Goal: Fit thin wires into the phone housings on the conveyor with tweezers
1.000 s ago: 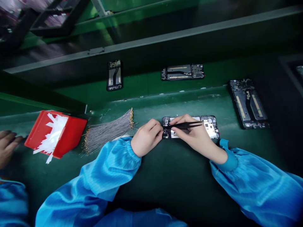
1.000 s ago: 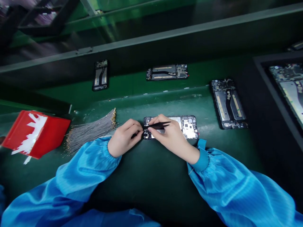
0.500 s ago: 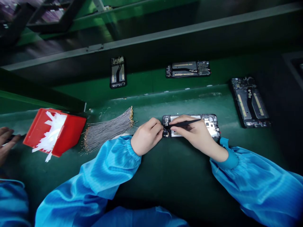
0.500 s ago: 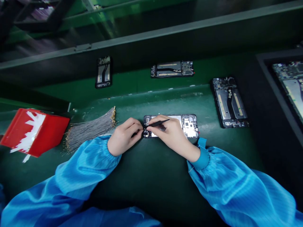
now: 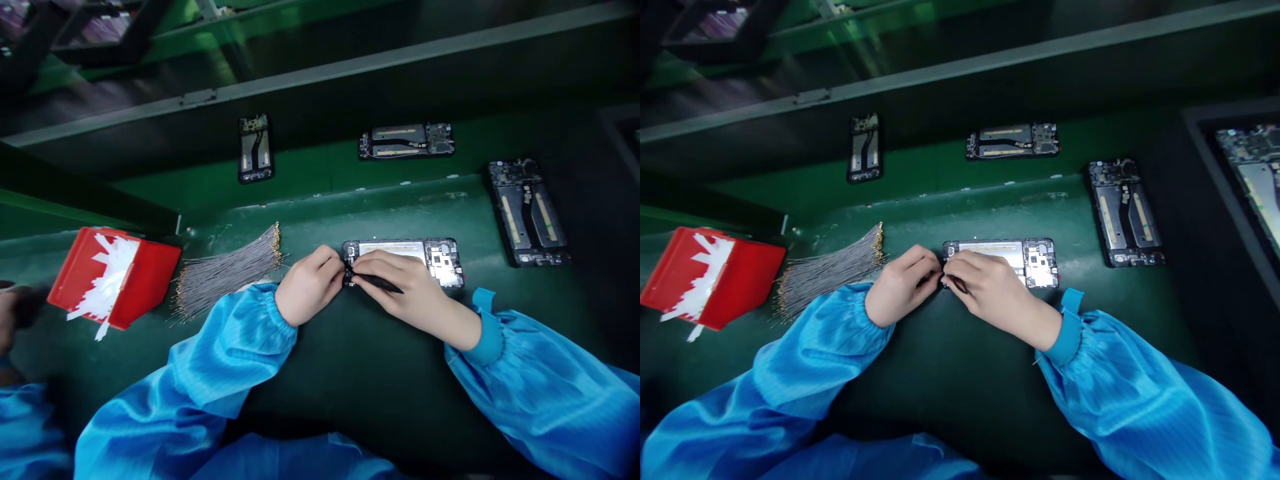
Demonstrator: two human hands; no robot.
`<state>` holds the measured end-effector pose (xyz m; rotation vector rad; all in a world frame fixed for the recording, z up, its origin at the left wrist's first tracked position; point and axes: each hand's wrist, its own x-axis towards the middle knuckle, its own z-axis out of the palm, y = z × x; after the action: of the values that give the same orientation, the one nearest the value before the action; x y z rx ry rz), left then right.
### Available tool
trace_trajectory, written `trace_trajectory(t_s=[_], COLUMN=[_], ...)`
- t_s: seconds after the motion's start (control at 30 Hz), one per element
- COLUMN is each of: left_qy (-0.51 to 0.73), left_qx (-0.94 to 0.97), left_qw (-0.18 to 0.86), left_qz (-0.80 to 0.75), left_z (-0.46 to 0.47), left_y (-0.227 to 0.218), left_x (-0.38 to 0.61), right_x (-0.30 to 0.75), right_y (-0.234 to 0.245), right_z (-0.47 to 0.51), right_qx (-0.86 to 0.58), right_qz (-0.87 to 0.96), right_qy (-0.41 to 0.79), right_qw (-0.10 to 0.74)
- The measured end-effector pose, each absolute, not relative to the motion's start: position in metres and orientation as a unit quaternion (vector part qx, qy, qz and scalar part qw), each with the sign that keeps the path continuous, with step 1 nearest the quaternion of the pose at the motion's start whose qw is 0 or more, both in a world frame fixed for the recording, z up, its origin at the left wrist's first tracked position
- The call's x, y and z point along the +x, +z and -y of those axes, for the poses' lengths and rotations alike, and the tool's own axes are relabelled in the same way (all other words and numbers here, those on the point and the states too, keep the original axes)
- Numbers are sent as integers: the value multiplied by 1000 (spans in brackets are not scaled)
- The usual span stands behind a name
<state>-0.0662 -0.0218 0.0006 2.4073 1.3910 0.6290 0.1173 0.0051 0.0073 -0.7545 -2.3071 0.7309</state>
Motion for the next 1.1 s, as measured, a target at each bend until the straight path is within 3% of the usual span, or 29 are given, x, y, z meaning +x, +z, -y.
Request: trace_trajectory(t_s=[0.17,0.37,0.5,0.6,0.7,0.87,1.1], left_qy=[200,110,65,59,57,40,61], left_qx=[830,840,896,923,937,946,937], left_qw=[163,182,156,59,-16,-53,8], left_qz=[-495,-499,-410,-376,-344,-316,-344], left_z=[22,19,17,21,27,33,32], left_y=[1,14,19,18,18,17,10], left_x=[-66,-77,-83,-76,-64,-55,-45], right_x=[112,133,180,209,216,195,182], right_y=[6,6,6,0,-7,-7,1], right_z=[-3,-4,-7,-6,-2,8,17], right_qx=[-282,-351,-520,-587,-573,-511,-428], right_qz=[881,788,715,708,730,747,744], right_qy=[253,352,198,107,145,251,360], right_qw=[284,362,424,378,343,345,365])
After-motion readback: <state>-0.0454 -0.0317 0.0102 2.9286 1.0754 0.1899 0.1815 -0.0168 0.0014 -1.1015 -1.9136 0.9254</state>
